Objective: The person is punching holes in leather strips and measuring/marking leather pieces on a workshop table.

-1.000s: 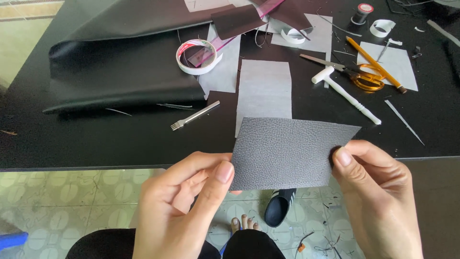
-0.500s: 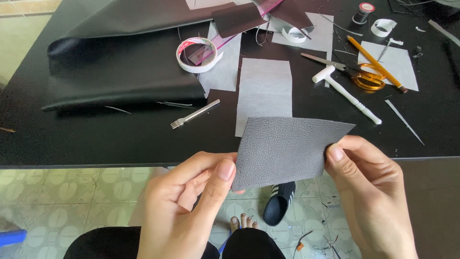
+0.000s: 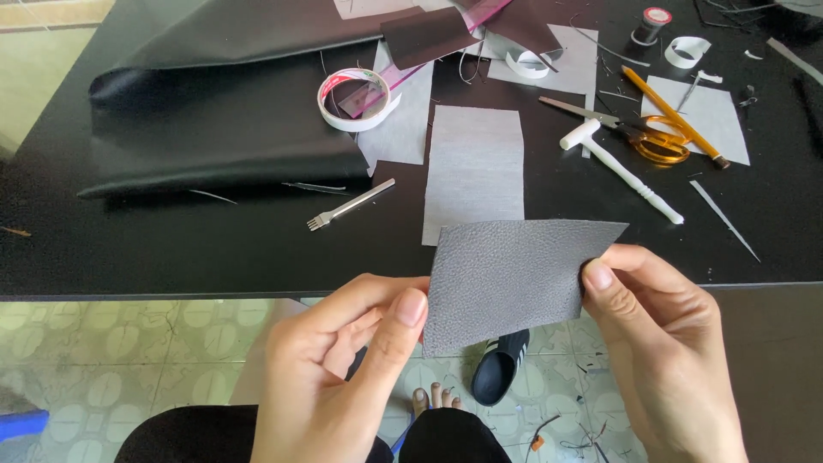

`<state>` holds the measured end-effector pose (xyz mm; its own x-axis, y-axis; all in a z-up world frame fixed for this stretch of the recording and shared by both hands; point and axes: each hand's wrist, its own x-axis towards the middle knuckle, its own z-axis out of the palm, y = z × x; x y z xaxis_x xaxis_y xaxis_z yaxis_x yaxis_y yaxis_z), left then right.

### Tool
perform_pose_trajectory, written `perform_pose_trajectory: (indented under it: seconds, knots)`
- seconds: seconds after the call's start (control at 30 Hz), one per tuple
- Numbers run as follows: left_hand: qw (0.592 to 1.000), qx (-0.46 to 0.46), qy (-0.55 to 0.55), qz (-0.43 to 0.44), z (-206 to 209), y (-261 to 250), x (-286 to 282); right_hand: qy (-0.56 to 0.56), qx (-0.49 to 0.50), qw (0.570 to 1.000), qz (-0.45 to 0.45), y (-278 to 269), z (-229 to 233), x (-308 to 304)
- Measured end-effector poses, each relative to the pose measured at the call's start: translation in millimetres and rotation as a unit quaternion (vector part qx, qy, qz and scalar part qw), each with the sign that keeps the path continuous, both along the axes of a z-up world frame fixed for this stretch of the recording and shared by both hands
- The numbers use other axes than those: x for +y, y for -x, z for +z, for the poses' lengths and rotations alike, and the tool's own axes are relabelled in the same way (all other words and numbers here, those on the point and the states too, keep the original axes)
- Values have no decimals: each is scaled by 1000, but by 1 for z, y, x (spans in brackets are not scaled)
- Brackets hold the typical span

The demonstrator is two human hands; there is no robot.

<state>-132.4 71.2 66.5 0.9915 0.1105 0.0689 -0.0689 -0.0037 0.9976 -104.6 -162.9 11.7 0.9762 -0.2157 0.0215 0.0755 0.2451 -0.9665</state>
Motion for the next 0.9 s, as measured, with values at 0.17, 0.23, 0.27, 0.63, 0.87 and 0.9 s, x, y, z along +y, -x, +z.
perform_pose_trajectory:
  seconds: [0.17,0.23,0.27,0.63,0.87,0.9]
  knots:
    - [1000,6,-10,6,-4,-1,1,8,3,1000,6,1,1,-1]
    - [1000,15,-14,14,-5,-2,1,11,8,1000,6,0,2,0]
    - [999,25,-18,21,-6,-2,1,14,14,1000,6,1,3,1]
    - [996,51,-29,69,-18,-7,1,19,29,999,4,1,7,4]
    - [996,39,-8,75,-25,-10,1,21,59,998,2,-1,13,9]
    - [996,39,-8,75,-26,-10,2,21,60,998,1,-1,13,9]
